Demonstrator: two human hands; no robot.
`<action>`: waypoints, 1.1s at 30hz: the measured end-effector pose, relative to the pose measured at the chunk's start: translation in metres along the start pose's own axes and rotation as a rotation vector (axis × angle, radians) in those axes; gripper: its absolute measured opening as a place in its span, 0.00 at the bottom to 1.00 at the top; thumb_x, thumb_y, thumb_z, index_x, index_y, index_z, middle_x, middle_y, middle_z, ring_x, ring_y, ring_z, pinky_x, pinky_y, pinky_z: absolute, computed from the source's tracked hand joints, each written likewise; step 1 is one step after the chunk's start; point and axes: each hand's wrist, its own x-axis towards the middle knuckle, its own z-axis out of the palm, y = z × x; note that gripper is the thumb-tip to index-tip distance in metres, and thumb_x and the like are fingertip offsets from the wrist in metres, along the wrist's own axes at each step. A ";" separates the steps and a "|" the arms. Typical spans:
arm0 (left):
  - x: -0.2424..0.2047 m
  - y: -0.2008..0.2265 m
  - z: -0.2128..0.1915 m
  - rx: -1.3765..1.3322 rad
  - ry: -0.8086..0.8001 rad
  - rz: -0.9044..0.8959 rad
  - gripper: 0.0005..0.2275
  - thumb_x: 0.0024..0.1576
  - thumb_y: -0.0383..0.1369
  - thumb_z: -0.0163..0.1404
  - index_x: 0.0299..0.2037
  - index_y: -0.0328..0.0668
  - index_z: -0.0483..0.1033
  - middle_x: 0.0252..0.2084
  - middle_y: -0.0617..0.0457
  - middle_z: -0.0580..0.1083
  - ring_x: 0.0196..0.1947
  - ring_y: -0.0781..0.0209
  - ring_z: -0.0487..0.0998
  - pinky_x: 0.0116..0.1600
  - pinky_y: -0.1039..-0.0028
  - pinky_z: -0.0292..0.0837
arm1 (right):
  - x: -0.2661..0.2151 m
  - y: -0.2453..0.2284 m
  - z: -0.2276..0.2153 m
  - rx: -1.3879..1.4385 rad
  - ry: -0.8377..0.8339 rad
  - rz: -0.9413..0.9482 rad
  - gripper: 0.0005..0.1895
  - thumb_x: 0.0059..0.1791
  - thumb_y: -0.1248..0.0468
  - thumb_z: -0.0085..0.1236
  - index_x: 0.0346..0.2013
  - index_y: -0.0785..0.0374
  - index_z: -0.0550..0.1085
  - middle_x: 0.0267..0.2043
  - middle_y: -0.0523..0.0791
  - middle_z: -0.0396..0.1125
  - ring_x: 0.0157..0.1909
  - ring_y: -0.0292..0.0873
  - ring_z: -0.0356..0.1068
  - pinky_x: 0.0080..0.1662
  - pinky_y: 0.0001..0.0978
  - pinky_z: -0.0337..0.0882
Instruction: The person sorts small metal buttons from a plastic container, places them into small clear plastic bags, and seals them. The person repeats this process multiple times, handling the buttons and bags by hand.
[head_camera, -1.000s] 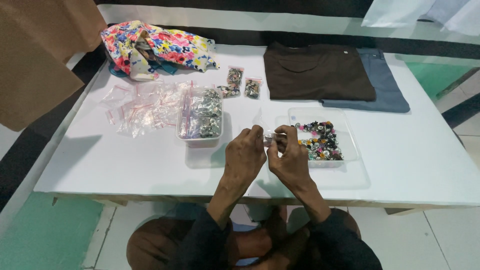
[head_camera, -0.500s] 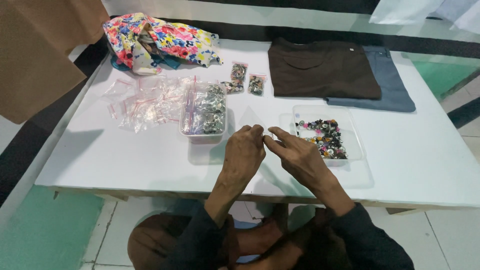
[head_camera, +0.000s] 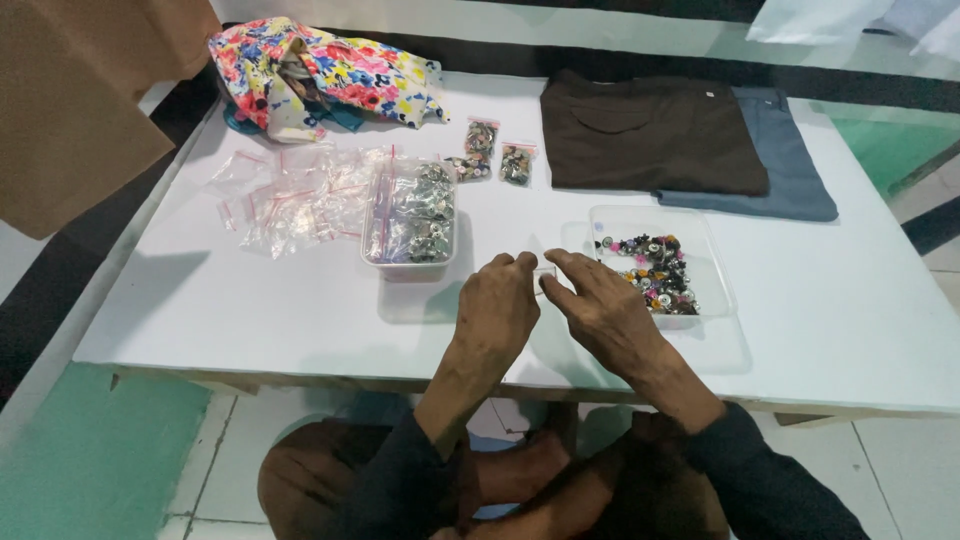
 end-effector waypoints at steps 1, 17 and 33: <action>-0.004 0.004 -0.002 0.001 -0.003 -0.001 0.09 0.56 0.21 0.52 0.44 0.38 0.81 0.31 0.40 0.78 0.26 0.43 0.83 0.22 0.64 0.79 | -0.007 -0.004 0.001 0.002 -0.001 0.001 0.13 0.51 0.71 0.58 0.47 0.51 0.80 0.49 0.45 0.73 0.45 0.48 0.78 0.43 0.39 0.80; -0.020 0.015 -0.007 -0.062 -0.182 -0.099 0.09 0.54 0.24 0.53 0.45 0.34 0.74 0.37 0.38 0.76 0.33 0.33 0.83 0.32 0.56 0.82 | -0.017 -0.008 0.007 0.035 -0.626 0.048 0.11 0.54 0.65 0.47 0.36 0.54 0.79 0.46 0.42 0.70 0.52 0.51 0.75 0.37 0.34 0.76; -0.019 -0.020 -0.074 0.073 -0.473 0.185 0.10 0.63 0.36 0.49 0.50 0.47 0.80 0.57 0.48 0.74 0.45 0.36 0.82 0.46 0.52 0.79 | 0.041 -0.006 -0.049 0.421 -0.624 0.115 0.08 0.51 0.67 0.55 0.40 0.54 0.80 0.53 0.48 0.75 0.44 0.61 0.77 0.40 0.51 0.80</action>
